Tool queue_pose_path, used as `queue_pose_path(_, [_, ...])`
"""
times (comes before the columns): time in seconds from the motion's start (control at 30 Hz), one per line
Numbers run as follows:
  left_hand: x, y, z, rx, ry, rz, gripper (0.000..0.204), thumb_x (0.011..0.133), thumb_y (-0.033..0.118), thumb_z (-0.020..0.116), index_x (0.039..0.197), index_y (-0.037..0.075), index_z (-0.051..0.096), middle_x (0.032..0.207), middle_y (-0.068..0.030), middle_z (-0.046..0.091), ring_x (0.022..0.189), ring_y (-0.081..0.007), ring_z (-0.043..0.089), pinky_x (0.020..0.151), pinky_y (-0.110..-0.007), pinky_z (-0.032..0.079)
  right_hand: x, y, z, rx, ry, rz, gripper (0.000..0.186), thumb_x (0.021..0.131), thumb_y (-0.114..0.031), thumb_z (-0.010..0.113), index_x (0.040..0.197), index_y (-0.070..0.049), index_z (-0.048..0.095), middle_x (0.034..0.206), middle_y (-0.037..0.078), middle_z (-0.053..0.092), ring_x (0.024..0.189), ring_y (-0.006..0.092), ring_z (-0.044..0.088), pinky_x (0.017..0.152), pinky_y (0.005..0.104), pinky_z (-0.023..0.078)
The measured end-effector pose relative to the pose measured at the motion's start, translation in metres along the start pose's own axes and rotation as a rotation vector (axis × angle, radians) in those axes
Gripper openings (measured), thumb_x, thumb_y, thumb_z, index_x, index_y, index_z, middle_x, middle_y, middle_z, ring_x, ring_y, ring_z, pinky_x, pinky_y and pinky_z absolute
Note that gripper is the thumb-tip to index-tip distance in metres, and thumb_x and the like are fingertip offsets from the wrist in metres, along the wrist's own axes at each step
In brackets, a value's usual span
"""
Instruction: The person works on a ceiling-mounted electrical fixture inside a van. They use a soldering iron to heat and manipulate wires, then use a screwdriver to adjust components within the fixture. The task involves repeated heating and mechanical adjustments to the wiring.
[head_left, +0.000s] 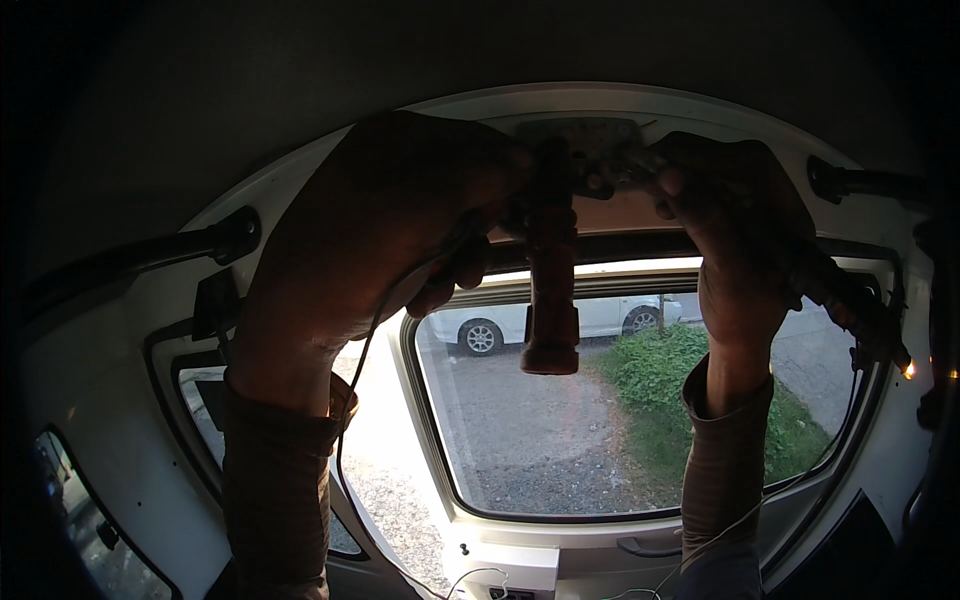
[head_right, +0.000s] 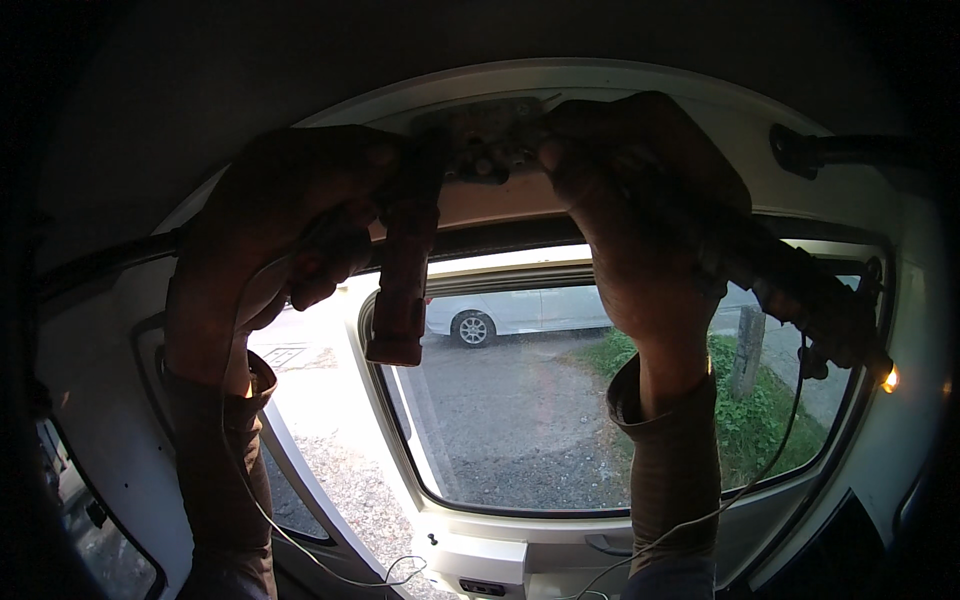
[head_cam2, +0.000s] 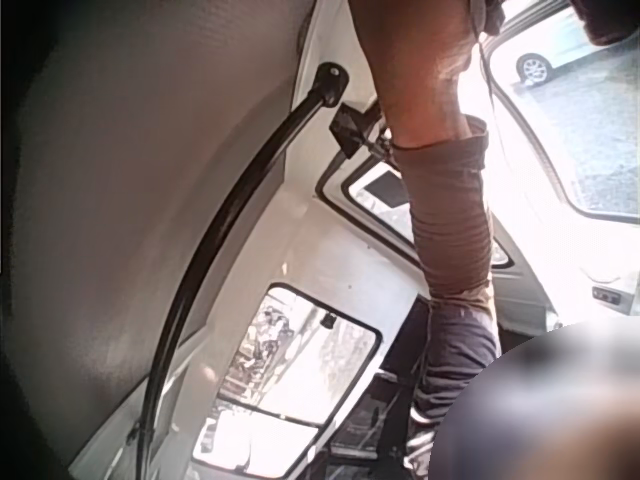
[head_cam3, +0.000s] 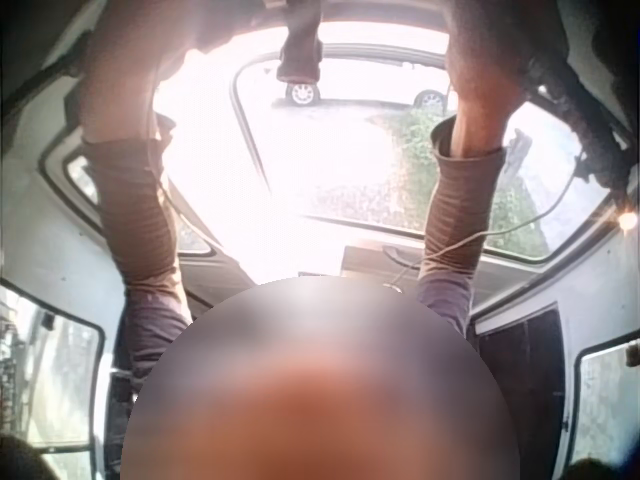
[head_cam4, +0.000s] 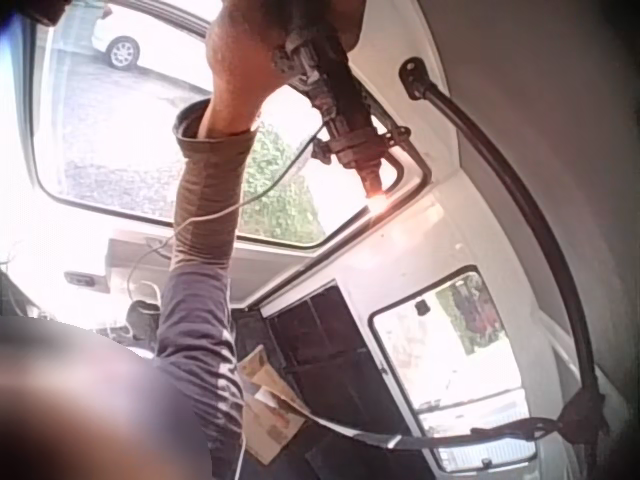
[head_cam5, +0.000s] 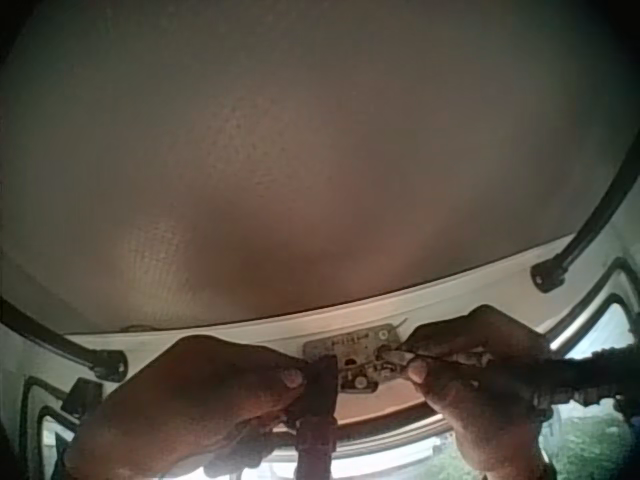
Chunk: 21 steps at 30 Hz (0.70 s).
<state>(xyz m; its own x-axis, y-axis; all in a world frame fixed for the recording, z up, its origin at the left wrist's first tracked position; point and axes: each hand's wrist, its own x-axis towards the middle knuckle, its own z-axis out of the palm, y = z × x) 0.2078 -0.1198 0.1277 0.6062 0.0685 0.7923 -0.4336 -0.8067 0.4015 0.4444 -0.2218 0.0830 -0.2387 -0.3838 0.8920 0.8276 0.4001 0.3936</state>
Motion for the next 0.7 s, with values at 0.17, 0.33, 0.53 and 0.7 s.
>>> queue_pose_path(0.17, [0.001,0.000,-0.001,0.015,-0.030,0.066,0.032,0.103,0.027,0.063,0.099,-0.004,0.068,0.054,-0.0038,0.058,0.037,-0.0067,0.052,0.033,-0.021,0.037,-0.002,0.002,-0.001,-0.027,-0.002,-0.051,0.015,0.097,-0.015,0.072,0.105,-0.002,0.074,0.087,0.008,0.074,0.072,0.0142,0.072,0.066,0.0284,0.058])
queue_pose_path(0.33, [-0.003,-0.006,-0.006,-0.070,-0.069,0.054,0.034,0.104,0.028,0.062,0.099,-0.005,0.069,0.058,-0.0058,0.061,0.038,-0.0066,0.052,0.034,-0.021,0.037,-0.007,0.004,0.003,-0.078,-0.007,-0.073,0.012,0.097,-0.010,0.071,0.106,-0.003,0.074,0.094,0.010,0.074,0.075,0.0151,0.072,0.064,0.0286,0.058])
queue_pose_path(0.53, [-0.002,-0.011,-0.010,0.040,-0.156,0.171,0.033,0.105,0.028,0.058,0.109,-0.002,0.071,0.070,-0.0092,0.068,0.041,-0.0065,0.055,0.037,-0.021,0.039,-0.028,-0.051,-0.007,0.213,-0.101,0.328,0.033,0.087,-0.001,0.069,0.120,-0.001,0.071,0.089,0.007,0.070,0.069,0.0084,0.062,0.058,0.0224,0.049])
queue_pose_path(0.7, [0.003,-0.003,-0.009,0.261,-0.164,0.338,0.031,0.104,0.028,0.060,0.107,-0.001,0.072,0.071,-0.0097,0.070,0.043,-0.0076,0.057,0.037,-0.021,0.041,-0.042,-0.070,0.005,0.412,-0.202,0.772,0.067,0.079,0.003,0.060,0.146,-0.004,0.057,0.077,0.004,0.064,0.058,0.0067,0.057,0.052,0.0229,0.048])
